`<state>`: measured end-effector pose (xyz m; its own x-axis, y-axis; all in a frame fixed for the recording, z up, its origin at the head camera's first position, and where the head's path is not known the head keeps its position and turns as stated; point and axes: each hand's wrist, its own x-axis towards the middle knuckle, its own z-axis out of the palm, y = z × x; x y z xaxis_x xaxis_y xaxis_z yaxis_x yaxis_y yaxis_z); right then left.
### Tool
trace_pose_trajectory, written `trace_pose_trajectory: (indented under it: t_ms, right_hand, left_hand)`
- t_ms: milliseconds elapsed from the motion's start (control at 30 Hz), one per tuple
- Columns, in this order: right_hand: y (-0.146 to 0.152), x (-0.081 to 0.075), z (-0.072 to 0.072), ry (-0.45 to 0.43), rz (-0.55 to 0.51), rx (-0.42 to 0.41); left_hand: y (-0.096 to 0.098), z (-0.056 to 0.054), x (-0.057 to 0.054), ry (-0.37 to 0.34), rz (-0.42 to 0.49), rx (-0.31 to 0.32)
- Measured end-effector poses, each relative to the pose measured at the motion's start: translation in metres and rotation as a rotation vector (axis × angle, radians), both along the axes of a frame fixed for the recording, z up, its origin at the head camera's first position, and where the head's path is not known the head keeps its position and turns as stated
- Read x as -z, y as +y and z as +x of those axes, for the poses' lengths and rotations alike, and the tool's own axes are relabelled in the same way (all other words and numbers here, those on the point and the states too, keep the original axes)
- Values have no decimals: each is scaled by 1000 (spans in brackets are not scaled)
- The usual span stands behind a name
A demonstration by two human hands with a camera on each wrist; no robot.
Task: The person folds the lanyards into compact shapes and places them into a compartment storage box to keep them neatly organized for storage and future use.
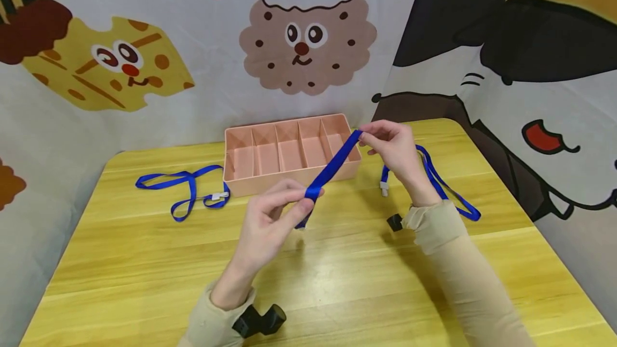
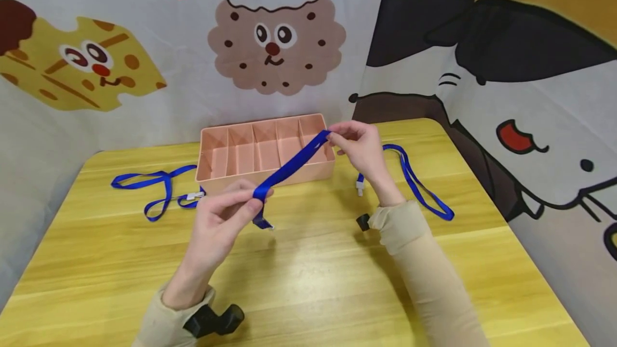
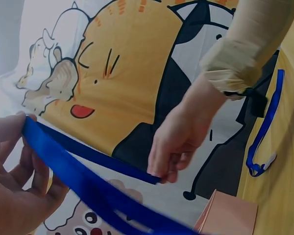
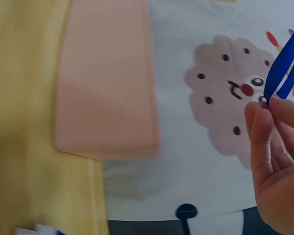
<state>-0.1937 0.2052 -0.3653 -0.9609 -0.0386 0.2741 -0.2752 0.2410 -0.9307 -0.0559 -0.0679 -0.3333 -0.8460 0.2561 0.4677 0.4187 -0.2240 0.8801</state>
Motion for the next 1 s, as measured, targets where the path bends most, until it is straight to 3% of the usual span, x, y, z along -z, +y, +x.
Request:
trace_pose_trajectory:
  t_ms: [167,400,633,833,1000]
  right_hand:
    - [-6,14,6,34,117,44]
    - [-17,29,17,63,120,-3]
    - [-31,36,25,-1,104,-70]
    - [-44,40,30,-68,111,-188]
    - [-58,45,36,-70,174,-199]
  left_hand:
    - [-2,-5,1,41,85,-90]
    - [-7,-3,-1,81,121,-185]
    - [-11,-4,-1,103,172,-169]
    - [-14,-4,-1,134,158,-175]
    - [-13,-2,-2,114,155,-160]
